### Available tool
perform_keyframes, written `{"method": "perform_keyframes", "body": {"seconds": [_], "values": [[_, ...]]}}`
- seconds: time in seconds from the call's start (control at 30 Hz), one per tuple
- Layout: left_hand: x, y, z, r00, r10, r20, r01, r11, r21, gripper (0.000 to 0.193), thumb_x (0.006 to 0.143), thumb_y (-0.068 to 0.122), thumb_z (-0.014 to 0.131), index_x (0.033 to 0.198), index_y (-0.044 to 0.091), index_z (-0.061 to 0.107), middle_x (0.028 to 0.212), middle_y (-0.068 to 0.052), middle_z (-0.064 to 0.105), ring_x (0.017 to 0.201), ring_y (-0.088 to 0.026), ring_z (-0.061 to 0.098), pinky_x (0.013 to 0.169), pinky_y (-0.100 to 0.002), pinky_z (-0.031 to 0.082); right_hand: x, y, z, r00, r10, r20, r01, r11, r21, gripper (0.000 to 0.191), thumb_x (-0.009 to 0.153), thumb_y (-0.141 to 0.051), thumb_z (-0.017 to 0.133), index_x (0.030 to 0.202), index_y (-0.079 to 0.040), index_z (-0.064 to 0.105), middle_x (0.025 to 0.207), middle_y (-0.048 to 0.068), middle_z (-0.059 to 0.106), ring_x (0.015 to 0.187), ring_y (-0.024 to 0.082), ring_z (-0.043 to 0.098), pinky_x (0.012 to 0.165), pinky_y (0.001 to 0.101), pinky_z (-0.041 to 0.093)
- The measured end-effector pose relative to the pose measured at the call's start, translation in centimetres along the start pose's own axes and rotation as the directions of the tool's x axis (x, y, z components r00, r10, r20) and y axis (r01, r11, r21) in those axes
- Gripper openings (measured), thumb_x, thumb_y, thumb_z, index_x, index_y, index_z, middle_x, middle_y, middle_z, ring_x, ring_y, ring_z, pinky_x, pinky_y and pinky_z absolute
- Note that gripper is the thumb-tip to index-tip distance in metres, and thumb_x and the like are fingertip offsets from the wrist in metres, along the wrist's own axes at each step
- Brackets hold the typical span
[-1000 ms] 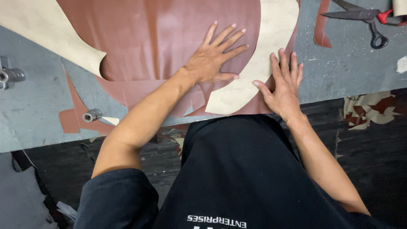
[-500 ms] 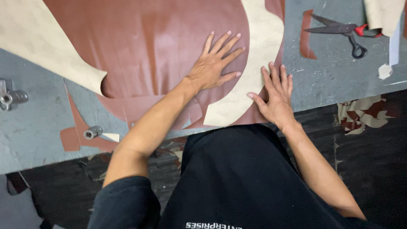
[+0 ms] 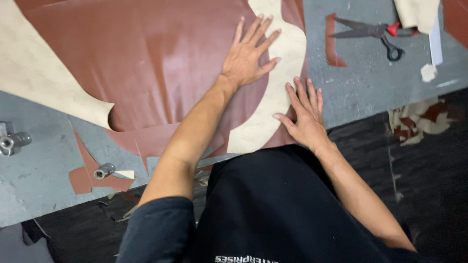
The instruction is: The person places a paper pattern on a large sheet of brown leather, secures it with weights, and uses scissors to cut the leather along the pattern's edge. After cutting, the person removes the pattern and weights, then marks the leather with a pen.
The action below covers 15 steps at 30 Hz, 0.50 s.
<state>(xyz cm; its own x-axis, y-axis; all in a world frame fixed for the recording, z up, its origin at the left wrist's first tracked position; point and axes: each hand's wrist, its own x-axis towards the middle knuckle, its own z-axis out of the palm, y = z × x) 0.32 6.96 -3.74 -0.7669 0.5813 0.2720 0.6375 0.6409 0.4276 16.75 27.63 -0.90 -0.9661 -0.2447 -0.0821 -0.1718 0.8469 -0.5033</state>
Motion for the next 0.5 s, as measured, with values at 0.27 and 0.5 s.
{"method": "perform_keyframes", "body": {"seconds": [0.27,0.5], "values": [[-0.20,0.02,0.55,1.000,0.021,0.019,-0.021,1.000,-0.016,0.063,0.100,0.047,0.068,0.153,0.016,0.054,0.164,-0.013,0.037,0.154,-0.032,0.027,0.127,-0.060,0.015,-0.26,0.84,-0.20,1.000,0.014,0.011,-0.015,0.999,0.038,0.084,0.093,-0.046,0.072,0.159,-0.006,0.039,0.168,0.021,0.027,0.158,0.044,0.016,0.126,0.0586,0.009],[-0.19,0.07,0.63,1.000,-0.003,0.011,0.003,1.000,-0.022,0.062,0.100,0.047,0.068,0.152,0.015,0.054,0.162,-0.014,0.038,0.152,-0.033,0.028,0.126,-0.059,0.015,-0.24,0.86,-0.20,1.000,0.005,0.015,-0.006,1.000,0.021,0.084,0.094,-0.047,0.071,0.159,-0.006,0.039,0.168,0.021,0.027,0.158,0.044,0.015,0.126,0.0596,0.009]]}}
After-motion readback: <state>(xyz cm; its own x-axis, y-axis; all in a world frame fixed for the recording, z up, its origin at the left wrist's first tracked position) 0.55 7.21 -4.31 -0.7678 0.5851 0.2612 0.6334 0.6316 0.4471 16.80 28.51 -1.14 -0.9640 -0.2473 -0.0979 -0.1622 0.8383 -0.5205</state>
